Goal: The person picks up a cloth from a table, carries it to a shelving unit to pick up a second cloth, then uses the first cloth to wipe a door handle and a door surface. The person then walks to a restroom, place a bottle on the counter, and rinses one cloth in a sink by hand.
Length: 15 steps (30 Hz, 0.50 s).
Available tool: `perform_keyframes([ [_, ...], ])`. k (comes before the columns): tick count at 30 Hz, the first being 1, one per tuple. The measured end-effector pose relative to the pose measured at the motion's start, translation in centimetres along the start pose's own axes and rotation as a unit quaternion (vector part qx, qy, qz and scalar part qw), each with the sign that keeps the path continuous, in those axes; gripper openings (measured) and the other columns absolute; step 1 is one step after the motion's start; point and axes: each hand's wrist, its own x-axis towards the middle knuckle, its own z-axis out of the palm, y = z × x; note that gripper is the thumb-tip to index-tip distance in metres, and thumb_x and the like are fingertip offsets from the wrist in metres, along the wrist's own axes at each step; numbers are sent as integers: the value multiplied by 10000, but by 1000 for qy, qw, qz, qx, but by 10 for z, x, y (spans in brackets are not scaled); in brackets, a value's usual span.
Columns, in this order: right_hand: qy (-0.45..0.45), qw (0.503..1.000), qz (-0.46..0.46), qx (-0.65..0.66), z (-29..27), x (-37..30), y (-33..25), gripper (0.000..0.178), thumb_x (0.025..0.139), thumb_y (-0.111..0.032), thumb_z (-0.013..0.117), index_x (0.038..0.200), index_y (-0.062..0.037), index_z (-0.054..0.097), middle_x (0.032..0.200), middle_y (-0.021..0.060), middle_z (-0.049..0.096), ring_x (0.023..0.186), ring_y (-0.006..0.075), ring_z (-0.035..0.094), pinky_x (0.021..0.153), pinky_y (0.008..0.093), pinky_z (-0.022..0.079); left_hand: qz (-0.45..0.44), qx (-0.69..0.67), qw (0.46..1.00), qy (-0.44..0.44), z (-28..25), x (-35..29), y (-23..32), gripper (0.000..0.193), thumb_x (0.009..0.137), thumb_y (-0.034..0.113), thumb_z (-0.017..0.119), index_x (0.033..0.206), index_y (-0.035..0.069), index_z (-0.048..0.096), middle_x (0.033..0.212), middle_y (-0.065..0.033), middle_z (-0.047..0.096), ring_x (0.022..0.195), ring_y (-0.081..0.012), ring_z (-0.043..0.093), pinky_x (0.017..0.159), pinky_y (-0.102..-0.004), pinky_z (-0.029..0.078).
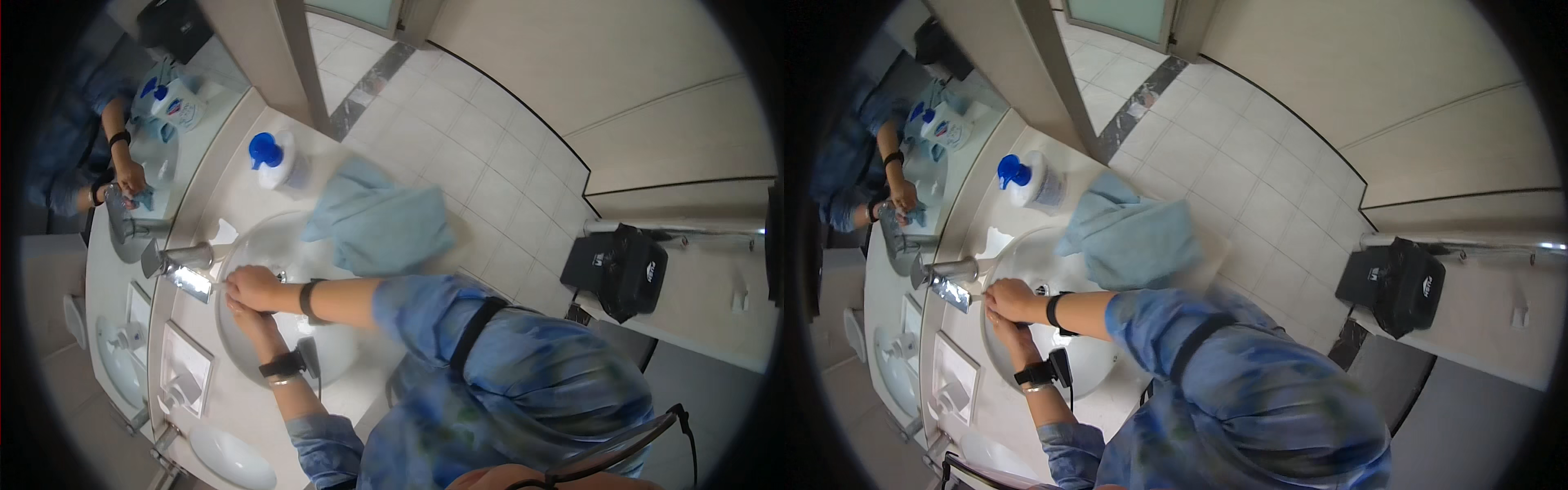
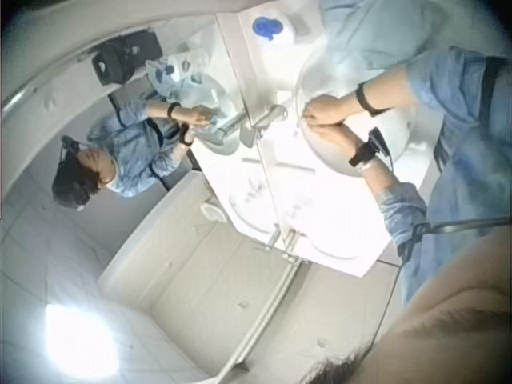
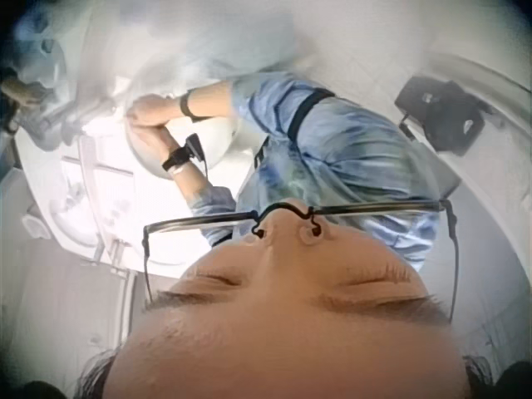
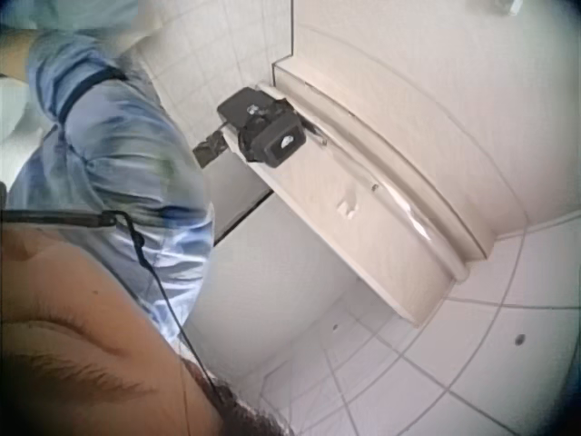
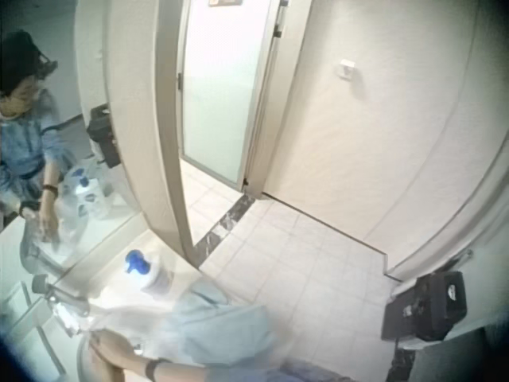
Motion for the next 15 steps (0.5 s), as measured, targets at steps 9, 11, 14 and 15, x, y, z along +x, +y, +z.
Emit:
perform_keyframes([
  [9, 79, 995, -61, -18, 31, -5, 0, 204, 718, -208, 509, 635, -49, 605, 688, 184, 590, 671, 328, 582, 601, 430, 456, 10, 75, 996, -51, -35, 14, 1, 507, 913, 409, 320, 1243, 24, 328, 1189, -119, 423, 1081, -218, 437, 904, -338, 378],
  [11, 118, 993, -8, 7, 7, 12, 22, 256, 730, -215, 504, 575, -30, 589, 624, 182, 586, 577, 355, 576, 546, 425, 457, -18, 66, 997, -19, -11, 6, 4, 549, 908, 413, 329, 1260, -8, 304, 1183, -143, 421, 1067, -223, 449, 891, -356, 379],
  [14, 28, 997, -55, -41, 14, -5, 12, 247, 732, -216, 497, 614, -32, 611, 651, 182, 591, 637, 340, 588, 603, 430, 455, -63, 43, 996, -37, -24, 17, 1, 483, 916, 396, 308, 1179, -4, 375, 1083, -109, 459, 985, -204, 477, 855, -329, 391],
  [15, 4, 999, -45, -20, 26, -13, 2, 258, 750, -223, 489, 630, -34, 617, 659, 187, 590, 669, 339, 591, 627, 429, 453, -99, 43, 993, -44, -33, 21, 6, 459, 920, 386, 296, 1146, 0, 397, 1048, -96, 466, 953, -198, 484, 845, -319, 393],
])
